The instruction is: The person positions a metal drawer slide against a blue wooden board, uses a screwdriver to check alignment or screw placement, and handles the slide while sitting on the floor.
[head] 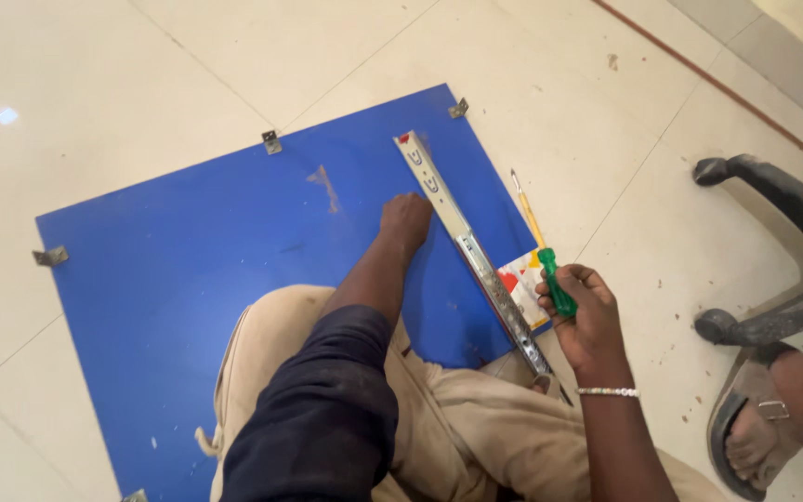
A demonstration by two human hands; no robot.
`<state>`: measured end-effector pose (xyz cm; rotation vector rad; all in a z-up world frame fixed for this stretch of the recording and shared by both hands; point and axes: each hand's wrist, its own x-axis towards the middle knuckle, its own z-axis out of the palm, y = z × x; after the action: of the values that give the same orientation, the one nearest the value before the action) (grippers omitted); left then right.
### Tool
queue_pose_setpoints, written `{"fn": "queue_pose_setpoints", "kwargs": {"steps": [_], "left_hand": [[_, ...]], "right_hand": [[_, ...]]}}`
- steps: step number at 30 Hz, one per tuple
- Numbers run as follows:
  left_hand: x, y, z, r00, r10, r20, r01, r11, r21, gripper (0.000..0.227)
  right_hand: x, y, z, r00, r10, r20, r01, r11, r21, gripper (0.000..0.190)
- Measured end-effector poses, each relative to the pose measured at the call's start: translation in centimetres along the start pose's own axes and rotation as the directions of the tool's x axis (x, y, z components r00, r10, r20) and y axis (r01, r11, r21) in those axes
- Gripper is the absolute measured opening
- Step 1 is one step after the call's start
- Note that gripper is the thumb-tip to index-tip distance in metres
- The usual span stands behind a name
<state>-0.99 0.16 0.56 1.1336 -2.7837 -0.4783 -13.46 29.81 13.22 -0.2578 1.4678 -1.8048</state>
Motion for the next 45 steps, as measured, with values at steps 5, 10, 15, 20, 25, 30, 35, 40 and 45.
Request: {"fn": "queue_pose_setpoints", "kwargs": {"steps": [5, 10, 15, 20, 25, 30, 35, 40, 45], "left_hand": [[0.4, -0.4, 2.1, 0.997, 0.034, 0.071, -0.035, 0.999, 0.023, 0.025], [0.8, -1.7, 2.7, 0.993, -0.068, 0.096, 0.069, 0.998, -0.008, 0.027], [-2.1, -2.4, -0.7, 0.907, -0.228, 0.353, 0.184, 0.971, 0.154, 0.055], [-2.4, -1.1, 0.6, 0.886, -0.214, 0.412, 0.157, 0.973, 0.169, 0.048], [-0.8, -3.6, 1.5, 0.880, -0.174, 0.441, 0.112, 0.980, 0.163, 0.043], [-0.5, -2.5, 3.1, 0.884, -0.126, 0.449, 0.083, 0.990, 0.115, 0.039], [0.9, -2.9, 3.5, 0.901, -0.091, 0.424, 0.062, 0.995, 0.083, 0.037], [3.5, -1.7, 2.9, 0.947, 0.036, 0.320, 0.004, 0.992, -0.124, 0.028], [3.1, 1.5, -0.7, 0.923, 0.060, 0.379, 0.218, 0.729, -0.648, 0.025]], "right_hand": [[1.4, 1.5, 0.1, 0.998, 0.009, -0.060, -0.009, 1.000, -0.006, 0.014], [2.7, 3.5, -1.0, 0.998, -0.031, -0.046, 0.033, 0.999, 0.041, 0.014], [1.4, 2.7, 0.9, 0.996, 0.052, -0.067, -0.047, 0.996, 0.073, 0.016], [-0.6, 1.0, 1.3, 0.997, 0.065, -0.032, -0.064, 0.997, 0.035, 0.018], [-0.7, 0.9, 2.3, 0.998, 0.065, -0.023, -0.066, 0.996, -0.058, 0.023], [-0.6, 1.1, 2.6, 0.993, 0.115, -0.039, -0.118, 0.990, -0.078, 0.025], [-0.4, 1.8, 2.5, 0.996, 0.093, -0.010, -0.094, 0.992, -0.079, 0.024], [0.3, 1.7, 2.3, 1.000, -0.024, -0.005, 0.023, 0.993, -0.114, 0.023], [0.5, 0.6, 0.8, 0.983, -0.175, -0.054, 0.174, 0.984, -0.035, 0.021]]}}
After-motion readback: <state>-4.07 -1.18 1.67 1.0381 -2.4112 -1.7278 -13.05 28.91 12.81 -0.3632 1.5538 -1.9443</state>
